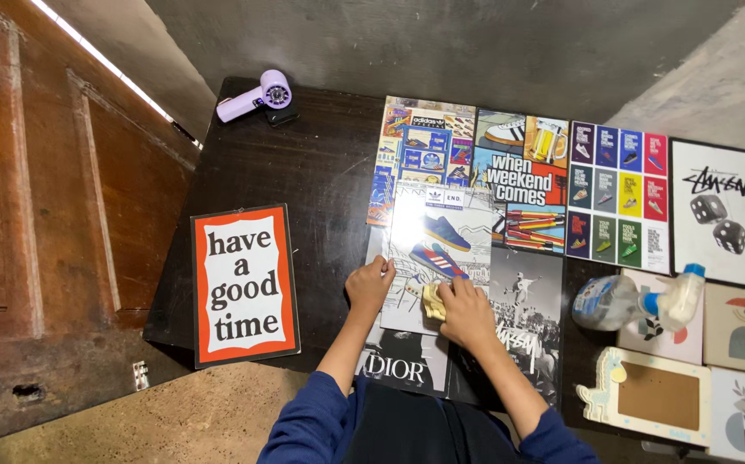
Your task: The person cleans several framed posters on a table. They spray a cleaning solution onto the posters and wipe them with a cloth, moving from one poster to the next in sequence.
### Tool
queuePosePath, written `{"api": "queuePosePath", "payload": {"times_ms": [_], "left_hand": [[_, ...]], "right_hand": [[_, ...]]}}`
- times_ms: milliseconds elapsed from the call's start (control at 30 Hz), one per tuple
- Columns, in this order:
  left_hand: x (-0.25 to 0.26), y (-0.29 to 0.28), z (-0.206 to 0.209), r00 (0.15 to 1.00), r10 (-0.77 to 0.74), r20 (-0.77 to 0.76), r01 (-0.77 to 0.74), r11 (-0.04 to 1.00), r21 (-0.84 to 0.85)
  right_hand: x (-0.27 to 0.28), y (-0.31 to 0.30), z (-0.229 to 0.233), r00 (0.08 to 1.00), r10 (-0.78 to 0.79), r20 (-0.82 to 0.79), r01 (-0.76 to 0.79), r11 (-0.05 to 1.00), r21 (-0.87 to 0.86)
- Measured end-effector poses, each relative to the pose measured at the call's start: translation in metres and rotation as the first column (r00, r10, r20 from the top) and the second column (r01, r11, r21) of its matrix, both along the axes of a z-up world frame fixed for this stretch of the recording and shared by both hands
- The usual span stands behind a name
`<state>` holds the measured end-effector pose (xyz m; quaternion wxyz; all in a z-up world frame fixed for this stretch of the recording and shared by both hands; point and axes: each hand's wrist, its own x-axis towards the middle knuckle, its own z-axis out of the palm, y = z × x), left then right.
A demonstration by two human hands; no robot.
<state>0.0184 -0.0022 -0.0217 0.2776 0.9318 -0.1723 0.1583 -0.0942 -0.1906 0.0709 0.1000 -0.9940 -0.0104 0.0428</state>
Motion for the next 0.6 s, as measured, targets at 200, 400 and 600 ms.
{"api": "queuePosePath", "payload": {"times_ms": [200, 400, 600], "left_hand": [[0.002, 0.001, -0.001, 1.0, 0.005, -0.021, -0.005, 1.0, 0.015], [0.002, 0.001, 0.003, 1.0, -0.005, -0.008, 0.004, 1.0, -0.028], [0.005, 0.002, 0.004, 0.999, -0.035, -0.04, 0.033, 0.998, -0.053]], "right_hand": [[0.083, -0.016, -0.003, 0.996, -0.034, -0.078, 0.036, 0.999, 0.023], [0.182, -0.034, -0.018, 1.0, 0.007, 0.013, -0.007, 1.0, -0.022], [0.262, -0.035, -0.002, 0.965, -0.099, -0.243, 0.094, 0.995, -0.03]]}}
